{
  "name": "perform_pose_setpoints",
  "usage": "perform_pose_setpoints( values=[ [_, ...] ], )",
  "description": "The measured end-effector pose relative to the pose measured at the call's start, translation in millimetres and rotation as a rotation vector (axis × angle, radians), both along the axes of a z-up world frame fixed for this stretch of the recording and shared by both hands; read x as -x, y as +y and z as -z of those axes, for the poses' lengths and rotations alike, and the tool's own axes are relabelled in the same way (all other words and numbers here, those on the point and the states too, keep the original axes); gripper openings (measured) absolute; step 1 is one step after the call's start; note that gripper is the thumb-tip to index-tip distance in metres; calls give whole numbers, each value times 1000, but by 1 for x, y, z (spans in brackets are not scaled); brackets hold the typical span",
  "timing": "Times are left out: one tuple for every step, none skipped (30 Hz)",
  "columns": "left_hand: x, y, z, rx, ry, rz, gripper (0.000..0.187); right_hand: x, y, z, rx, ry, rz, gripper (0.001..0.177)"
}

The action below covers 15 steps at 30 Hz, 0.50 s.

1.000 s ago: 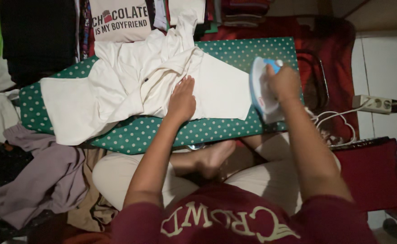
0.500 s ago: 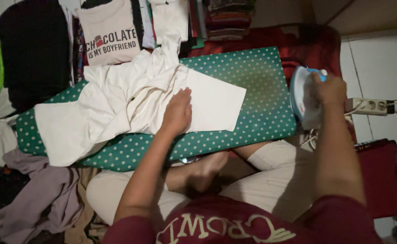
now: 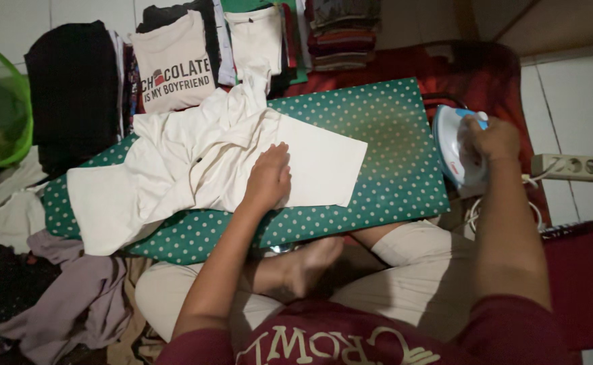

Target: The person irons a red t-shirt and a white t-shirt on a portable ironing board while sitting on the floor. They smooth the fabric, use the iron, and spray water on the white shirt to remove wrinkles.

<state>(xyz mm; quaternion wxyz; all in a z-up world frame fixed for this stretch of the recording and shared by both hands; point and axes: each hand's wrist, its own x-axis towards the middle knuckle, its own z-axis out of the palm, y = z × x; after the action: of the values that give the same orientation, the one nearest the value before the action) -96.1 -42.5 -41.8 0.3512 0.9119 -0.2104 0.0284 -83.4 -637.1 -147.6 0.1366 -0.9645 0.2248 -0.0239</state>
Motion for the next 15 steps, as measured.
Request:
perform_pose_setpoints(
  values=[
    [-1,2,0,-8,-23,-1,49,0,1,2,9,-11,-16,79],
    [1,4,1,-13,-41,-4,49,1,3,0,-7,6,5,79],
    [4,8,2,-8,-64,-13,47,1,5,-3,-22,23,25,80],
    [5,12,2,0,-91,-23,46,-1,10,-10,-34,35,45,81],
    [7,17,0,8,-119,-33,45,1,18,-15,125,-84,28,82],
    [9,25,-4,-5,-138,-53,47,2,29,-22,281,-206,13,83],
    [11,35,-9,-18,-157,-74,49,-1,43,-33,433,-331,1,86],
    [14,48,-15,-31,-176,-99,51,-10,63,-43,353,-338,-29,78],
    [19,62,-23,-57,-211,-141,54,-19,89,-51,270,-344,-60,71],
    [26,79,-32,-87,-245,-186,58,-29,116,-59,182,-350,-93,63],
    [35,97,-42,-117,-278,-232,61,-44,151,-61,150,-457,-279,58],
    [43,116,-52,-169,-278,-273,68,-59,188,-65,114,-564,-465,54],
    [53,136,-60,-221,-277,-315,74,-70,226,-66,-32,-459,-556,46],
    [62,157,-65,-276,-278,-360,80,-79,272,-60,-257,-310,-502,43],
    [70,175,-66,-343,-272,-403,78,-91,314,-56,-561,-219,-560,47]
  ],
)
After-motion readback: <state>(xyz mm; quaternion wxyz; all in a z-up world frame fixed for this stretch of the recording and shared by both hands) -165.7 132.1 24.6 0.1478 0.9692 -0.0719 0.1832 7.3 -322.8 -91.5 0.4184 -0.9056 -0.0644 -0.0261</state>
